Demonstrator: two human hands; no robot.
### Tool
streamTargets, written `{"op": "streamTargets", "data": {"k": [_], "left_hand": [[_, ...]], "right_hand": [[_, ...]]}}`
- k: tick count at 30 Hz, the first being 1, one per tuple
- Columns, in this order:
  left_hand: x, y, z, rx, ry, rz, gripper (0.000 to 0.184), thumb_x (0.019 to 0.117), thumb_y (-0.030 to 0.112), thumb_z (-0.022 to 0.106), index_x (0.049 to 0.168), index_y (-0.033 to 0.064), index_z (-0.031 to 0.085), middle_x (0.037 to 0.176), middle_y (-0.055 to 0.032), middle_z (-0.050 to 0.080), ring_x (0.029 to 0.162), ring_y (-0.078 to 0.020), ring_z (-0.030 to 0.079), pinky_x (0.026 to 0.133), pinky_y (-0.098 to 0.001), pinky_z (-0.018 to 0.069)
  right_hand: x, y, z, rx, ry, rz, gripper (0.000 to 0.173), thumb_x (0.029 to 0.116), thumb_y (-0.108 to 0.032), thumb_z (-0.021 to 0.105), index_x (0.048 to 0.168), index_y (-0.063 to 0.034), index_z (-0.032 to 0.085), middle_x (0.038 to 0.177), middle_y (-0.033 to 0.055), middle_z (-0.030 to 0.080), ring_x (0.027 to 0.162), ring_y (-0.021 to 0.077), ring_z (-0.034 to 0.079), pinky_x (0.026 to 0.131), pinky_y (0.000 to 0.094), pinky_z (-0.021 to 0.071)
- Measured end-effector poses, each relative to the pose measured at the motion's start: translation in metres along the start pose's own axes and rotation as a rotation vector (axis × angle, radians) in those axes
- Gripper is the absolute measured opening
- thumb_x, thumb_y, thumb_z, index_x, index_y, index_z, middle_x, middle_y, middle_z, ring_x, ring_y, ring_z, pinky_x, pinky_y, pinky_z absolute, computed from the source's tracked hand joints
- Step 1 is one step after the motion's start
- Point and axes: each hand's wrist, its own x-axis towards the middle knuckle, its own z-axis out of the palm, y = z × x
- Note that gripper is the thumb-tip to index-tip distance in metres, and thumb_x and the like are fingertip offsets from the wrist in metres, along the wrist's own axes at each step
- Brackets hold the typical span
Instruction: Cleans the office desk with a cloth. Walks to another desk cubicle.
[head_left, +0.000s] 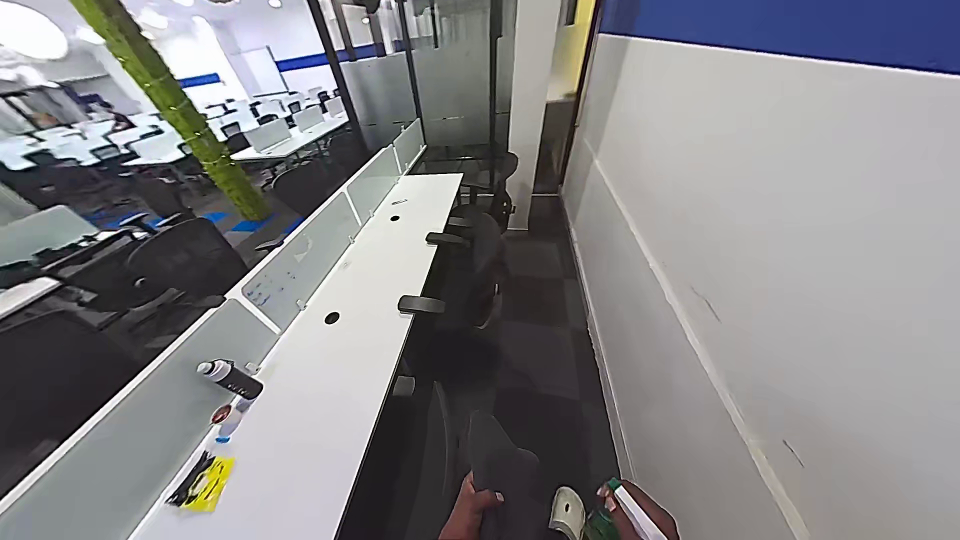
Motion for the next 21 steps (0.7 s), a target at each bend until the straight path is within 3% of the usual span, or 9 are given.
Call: {"op": "streamTargets", "data": {"k": [5, 11, 21], "left_hand": [[0.085, 0.018, 0.071, -0.023, 0.099, 0.083, 0.044, 0.0860, -0.006, 0.062, 0.127, 0.0022, 0.049, 0.101, -0.0119, 0.073, 0.088, -0.0212, 0.073, 0.079, -0.0412, 0.0617], [0.165, 0.048, 0.139, -0.078, 0.140, 0.173, 0.049, 0.0831, -0.006, 0.064, 0.129, 0.0017, 0.048, 0.103, -0.0139, 0.074, 0.089, -0.0234, 0.074, 0.079, -0.0432, 0.0619], [0.358, 0.104, 0.193, -0.106, 0.140, 0.174, 0.048, 0.0843, -0.007, 0.062, 0.129, 0.0018, 0.048, 0.103, -0.0126, 0.074, 0.091, -0.0225, 0.074, 0.082, -0.0429, 0.0619]], "right_hand": [[0.118, 0.053, -0.037, 0.027, -0.114, -0.048, 0.023, 0.0873, -0.010, 0.060, 0.098, 0.0073, 0.071, 0.090, 0.0115, 0.074, 0.083, 0.0069, 0.069, 0.082, 0.0242, 0.0583], [0.253, 0.086, -0.071, 0.039, -0.235, -0.136, 0.020, 0.0870, -0.008, 0.060, 0.096, 0.0036, 0.073, 0.089, 0.0089, 0.074, 0.083, 0.0057, 0.069, 0.080, 0.0231, 0.0574], [0.458, 0.168, -0.061, 0.073, -0.237, -0.130, 0.020, 0.0876, -0.008, 0.060, 0.099, 0.0028, 0.073, 0.093, 0.0063, 0.076, 0.085, 0.0043, 0.070, 0.083, 0.0219, 0.0587]]}}
